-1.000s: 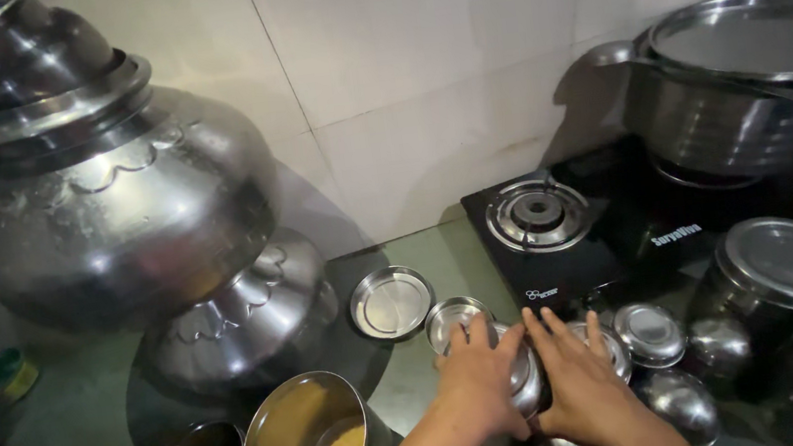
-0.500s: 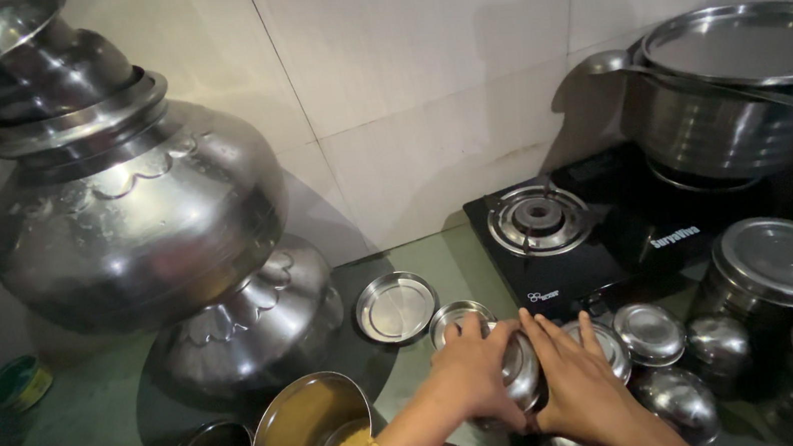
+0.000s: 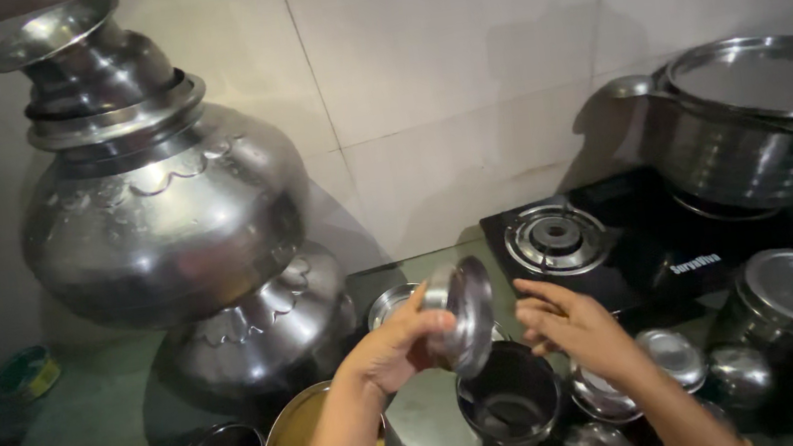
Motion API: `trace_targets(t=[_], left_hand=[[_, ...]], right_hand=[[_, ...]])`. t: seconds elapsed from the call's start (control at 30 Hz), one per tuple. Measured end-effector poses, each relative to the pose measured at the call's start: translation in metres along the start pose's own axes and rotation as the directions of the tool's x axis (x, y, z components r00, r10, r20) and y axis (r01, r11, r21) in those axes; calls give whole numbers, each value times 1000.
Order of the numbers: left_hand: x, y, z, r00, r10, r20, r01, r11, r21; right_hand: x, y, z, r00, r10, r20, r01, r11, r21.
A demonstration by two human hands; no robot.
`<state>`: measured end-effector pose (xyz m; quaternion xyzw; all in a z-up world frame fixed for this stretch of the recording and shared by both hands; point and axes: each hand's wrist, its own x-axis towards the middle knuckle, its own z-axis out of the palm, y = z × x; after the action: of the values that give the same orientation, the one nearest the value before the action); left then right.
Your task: The person takes plastic jars and containers from a shelf and closes them with their lids, then sorts and stacks stainless steel canisters and bowls on the counter, matching lids to containers and pressing lids on securely.
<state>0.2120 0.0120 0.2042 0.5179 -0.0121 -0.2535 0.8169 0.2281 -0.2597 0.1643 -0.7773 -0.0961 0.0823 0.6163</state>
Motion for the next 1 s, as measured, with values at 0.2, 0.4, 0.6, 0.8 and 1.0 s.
trace_targets(t=[0.2,0.4,0.6,0.8,1.0], left_hand=[[15,-23,-16,993,118,-31,-121,983,-136],[42,-57,-26,829,360,-428,-218,913,346],[47,-128,-14,859,461,-222,48,359,932],[66,-160,-31,920,376,-114,67,135,989],[84,-187,-51,788,614,41,31,-107,994]], right_hand=[[74,20,15,996,3,89,12,986,-165],[167,75,17,997,73,35,-63,971,-229],[240,138,32,916,402,15,-402,916,1],[275,184,53,857,504,108,-514,852,99],[287,196,59,836,540,101,-548,809,212]])
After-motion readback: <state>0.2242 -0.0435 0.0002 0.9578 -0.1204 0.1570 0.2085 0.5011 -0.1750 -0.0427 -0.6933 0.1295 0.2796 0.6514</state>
